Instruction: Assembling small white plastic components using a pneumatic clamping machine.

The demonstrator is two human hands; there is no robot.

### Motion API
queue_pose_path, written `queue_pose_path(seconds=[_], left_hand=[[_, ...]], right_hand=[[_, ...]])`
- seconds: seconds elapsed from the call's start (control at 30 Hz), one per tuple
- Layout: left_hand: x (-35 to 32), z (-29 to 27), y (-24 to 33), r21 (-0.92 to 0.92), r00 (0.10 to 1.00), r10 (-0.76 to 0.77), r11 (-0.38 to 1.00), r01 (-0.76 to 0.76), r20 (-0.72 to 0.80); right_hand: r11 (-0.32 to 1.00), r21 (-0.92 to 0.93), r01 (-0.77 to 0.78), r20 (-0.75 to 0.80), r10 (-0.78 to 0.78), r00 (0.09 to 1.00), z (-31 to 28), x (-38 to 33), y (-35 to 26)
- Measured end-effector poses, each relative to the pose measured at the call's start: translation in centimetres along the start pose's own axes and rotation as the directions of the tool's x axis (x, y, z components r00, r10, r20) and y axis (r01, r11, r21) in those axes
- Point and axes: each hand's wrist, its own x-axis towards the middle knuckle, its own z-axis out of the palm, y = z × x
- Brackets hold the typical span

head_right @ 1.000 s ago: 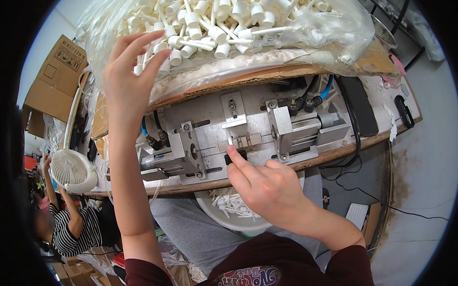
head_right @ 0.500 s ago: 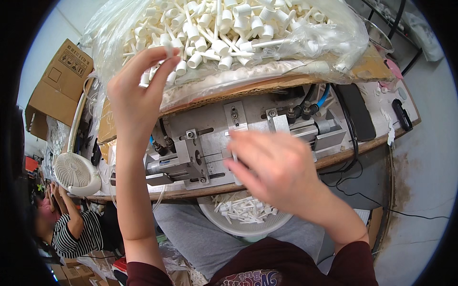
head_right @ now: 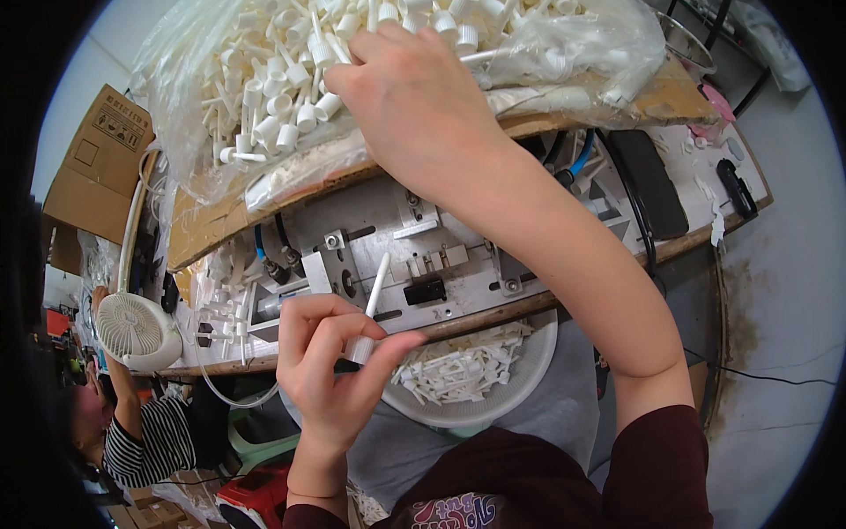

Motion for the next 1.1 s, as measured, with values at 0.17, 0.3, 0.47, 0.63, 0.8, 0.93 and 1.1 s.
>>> queue_pose_path(seconds=[0.17,0.3,0.47,0.63,0.8,0.93,1.1], left_hand=[[-2.6,2.3,0.0,-0.123,0.989,-0.124,0.984,0.133,0.077],[-2.9,3.2,-0.8,0.208,0.982,0.06,0.973,-0.097,0.179],[-1.5,3.1,-0.8,0.333,0.97,0.092,0.928,-0.166,0.227],[-1.3,2.9,-0.8,0.309,0.966,0.082,0.938,-0.159,0.246],[0.4,0.9,-0.8,0.171,0.944,0.068,0.977,-0.128,0.323],[4.3,-1.0,-1.9,0.112,0.993,0.113,0.987,-0.115,0.03],[11.6,-0.9,-4.3,0.351,0.93,0.345,0.892,-0.284,-0.124]], right_hand=[[0.989,0.144,-0.033,-0.041,0.04,0.998,-1.5,-1.0,-0.5],[0.94,0.272,-0.208,0.131,0.178,0.975,-3.4,-1.6,-1.3],[0.859,0.409,-0.31,0.169,0.262,0.95,-4.9,-3.0,-2.4],[0.756,0.54,-0.371,0.195,0.316,0.928,-6.6,-6.3,-3.6],[0.823,0.448,-0.35,0.21,0.284,0.936,-8.8,-10.1,-5.9],[0.907,0.332,-0.26,0.303,0.159,0.94,-9.1,-13.2,-7.3],[0.971,0.151,-0.187,0.419,0.109,0.902,-8.0,-14.4,-8.6]])
